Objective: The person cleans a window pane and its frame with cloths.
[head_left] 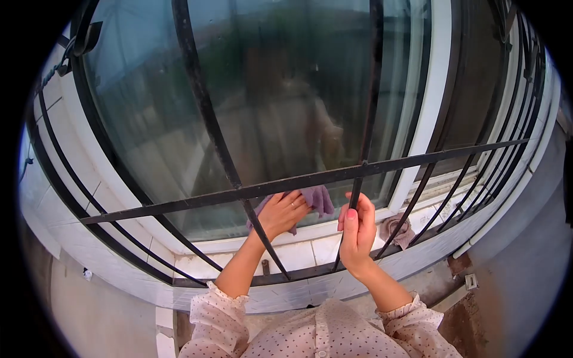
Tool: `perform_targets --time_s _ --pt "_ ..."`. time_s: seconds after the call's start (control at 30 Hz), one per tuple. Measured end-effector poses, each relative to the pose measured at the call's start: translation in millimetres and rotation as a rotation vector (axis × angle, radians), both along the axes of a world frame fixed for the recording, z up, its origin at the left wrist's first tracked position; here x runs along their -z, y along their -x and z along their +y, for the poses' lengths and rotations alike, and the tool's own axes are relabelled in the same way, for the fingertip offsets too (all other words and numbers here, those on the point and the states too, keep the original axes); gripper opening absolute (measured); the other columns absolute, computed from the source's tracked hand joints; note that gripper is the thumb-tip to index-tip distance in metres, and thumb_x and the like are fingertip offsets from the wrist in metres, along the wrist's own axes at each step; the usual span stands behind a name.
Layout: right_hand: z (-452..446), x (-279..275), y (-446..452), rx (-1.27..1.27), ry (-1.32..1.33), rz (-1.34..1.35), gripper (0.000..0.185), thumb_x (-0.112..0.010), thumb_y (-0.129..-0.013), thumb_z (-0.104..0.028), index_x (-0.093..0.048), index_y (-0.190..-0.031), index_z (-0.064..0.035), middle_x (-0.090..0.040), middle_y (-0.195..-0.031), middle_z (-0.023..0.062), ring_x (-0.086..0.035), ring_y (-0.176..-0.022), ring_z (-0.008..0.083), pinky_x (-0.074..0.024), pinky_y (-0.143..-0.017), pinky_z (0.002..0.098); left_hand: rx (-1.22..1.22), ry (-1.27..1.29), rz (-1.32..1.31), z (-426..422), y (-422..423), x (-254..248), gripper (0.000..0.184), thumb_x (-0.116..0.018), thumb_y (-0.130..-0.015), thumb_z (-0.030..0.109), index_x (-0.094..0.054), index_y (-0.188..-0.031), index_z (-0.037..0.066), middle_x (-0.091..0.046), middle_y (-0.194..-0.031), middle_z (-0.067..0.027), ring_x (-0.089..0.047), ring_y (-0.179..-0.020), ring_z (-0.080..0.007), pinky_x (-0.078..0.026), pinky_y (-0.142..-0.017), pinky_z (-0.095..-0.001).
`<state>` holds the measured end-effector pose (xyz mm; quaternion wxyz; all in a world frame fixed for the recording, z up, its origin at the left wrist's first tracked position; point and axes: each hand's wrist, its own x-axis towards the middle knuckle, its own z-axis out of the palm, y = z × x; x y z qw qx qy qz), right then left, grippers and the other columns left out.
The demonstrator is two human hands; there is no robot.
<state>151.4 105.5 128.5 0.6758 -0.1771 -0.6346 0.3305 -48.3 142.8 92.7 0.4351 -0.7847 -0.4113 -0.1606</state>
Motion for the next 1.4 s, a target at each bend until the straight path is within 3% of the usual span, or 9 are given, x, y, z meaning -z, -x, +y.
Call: perform_targets --time_s 0.1,0.27,0.37,0.6,0.77,1.0,1.13,1.33,1.4 --pt "3.6 3.7 -0.3 0.021 -0.061 -0.02 0.027 -0.039 -0.096 -0.013 -0.039 -0.118 0.0035 -0.044 -0.069 0.0016 -0.039 -0.057 0.0054 -0.0333 -0.05 0.0181 -0.185 -0.482 -0.39 7.1 -21.0 -134.1 0.036 -0.061 -0.079 0.032 -0.06 -0.106 0.008 -0.052 -0.117 -0.0128 -0.044 -0.115 -0.033 -0.025 -0.102 -0.0549" --pt "8.0 9.4 3.5 0.08 -0.098 -0.025 0.029 -0.039 -0.096 -0.015 -0.039 -0.119 0.0036 -0.043 -0.066 0.0009 -0.037 -0.053 0.005 -0.0305 -0.048 0.0183 -0.163 -0.967 -0.406 38.3 -28.4 -272.2 0.029 -0.056 -0.083 0.027 -0.061 -0.099 0.003 -0.057 -0.106 -0.0137 -0.047 -0.111 -0.0339 -0.03 -0.099 -0.052" --pt "2.5 7.0 3.9 0.098 -0.074 -0.049 0.029 -0.038 -0.097 -0.015 -0.039 -0.119 0.0029 -0.044 -0.065 0.0004 -0.037 -0.052 0.0046 -0.0294 -0.048 0.0185 -0.034 -0.551 -0.283 42.7 -70.9 -234.2 0.022 -0.057 -0.08 0.024 -0.063 -0.076 0.003 -0.059 -0.078 -0.0118 -0.053 -0.095 -0.029 -0.03 -0.101 -0.0489" --pt "1.0 4.8 -2.5 0.088 -0.063 -0.065 0.029 -0.04 -0.097 -0.016 -0.039 -0.119 0.0032 -0.045 -0.067 0.0008 -0.039 -0.055 0.0053 -0.0329 -0.049 0.0194 0.285 0.05 0.186 80.6 -93.6 28.3 0.037 -0.043 -0.086 0.022 -0.055 -0.119 0.012 -0.026 -0.146 -0.0029 -0.02 -0.136 -0.0158 -0.008 -0.114 -0.044" --pt "5.5 10.9 1.7 0.148 -0.089 -0.061 0.028 -0.047 -0.092 -0.009 -0.042 -0.117 0.0049 -0.053 -0.07 0.009 -0.049 -0.054 0.0153 -0.0405 -0.051 0.0266 0.184 -0.132 0.097 68.2 -105.2 -96.2 0.041 -0.062 -0.077 0.031 -0.057 -0.11 0.01 -0.055 -0.111 -0.0047 -0.046 -0.115 -0.0222 -0.023 -0.108 -0.0455" --pt "11.6 15.0 3.2 0.167 -0.174 -0.106 0.029 -0.042 -0.095 -0.012 -0.039 -0.119 0.0031 -0.045 -0.068 0.0019 -0.04 -0.057 0.0088 -0.0372 -0.054 0.0222 -0.081 -0.853 -0.335 58.9 -82.4 -311.1 0.054 -0.055 -0.083 0.031 -0.042 -0.131 0.01 -0.042 -0.135 -0.0056 -0.035 -0.126 -0.0248 -0.024 -0.105 -0.0467" --pt "7.8 13.4 3.8 0.165 -0.146 -0.105 0.029 -0.043 -0.094 -0.012 -0.039 -0.119 0.003 -0.048 -0.07 0.0031 -0.042 -0.059 0.0097 -0.0389 -0.057 0.0228 0.177 -0.645 -0.185 92.9 -126.9 -307.4 0.027 -0.053 -0.084 0.027 -0.063 -0.082 0.002 -0.061 -0.086 -0.0136 -0.055 -0.094 -0.0275 -0.024 -0.106 -0.0455" --pt "4.9 10.4 3.4 0.203 -0.126 -0.122 0.029 -0.044 -0.094 -0.013 -0.039 -0.119 0.0026 -0.05 -0.072 0.0043 -0.045 -0.06 0.0107 -0.0411 -0.058 0.0238 0.162 -0.363 0.13 111.0 -173.9 -203.5 0.049 -0.048 -0.087 0.029 -0.045 -0.127 0.002 -0.043 -0.132 -0.014 -0.03 -0.13 -0.0256 -0.015 -0.111 -0.0427" --pt "3.7 5.1 4.7 0.265 -0.172 -0.124 0.031 -0.048 -0.09 -0.004 -0.038 -0.118 0.0046 -0.053 -0.071 0.0142 -0.053 -0.054 0.0277 -0.0421 -0.052 0.033 0.071 -0.259 0.213 104.8 -173.6 -162.9 0.052 -0.048 -0.087 0.029 -0.041 -0.131 0.003 -0.039 -0.135 -0.0133 -0.031 -0.13 -0.0254 -0.016 -0.111 -0.0425"
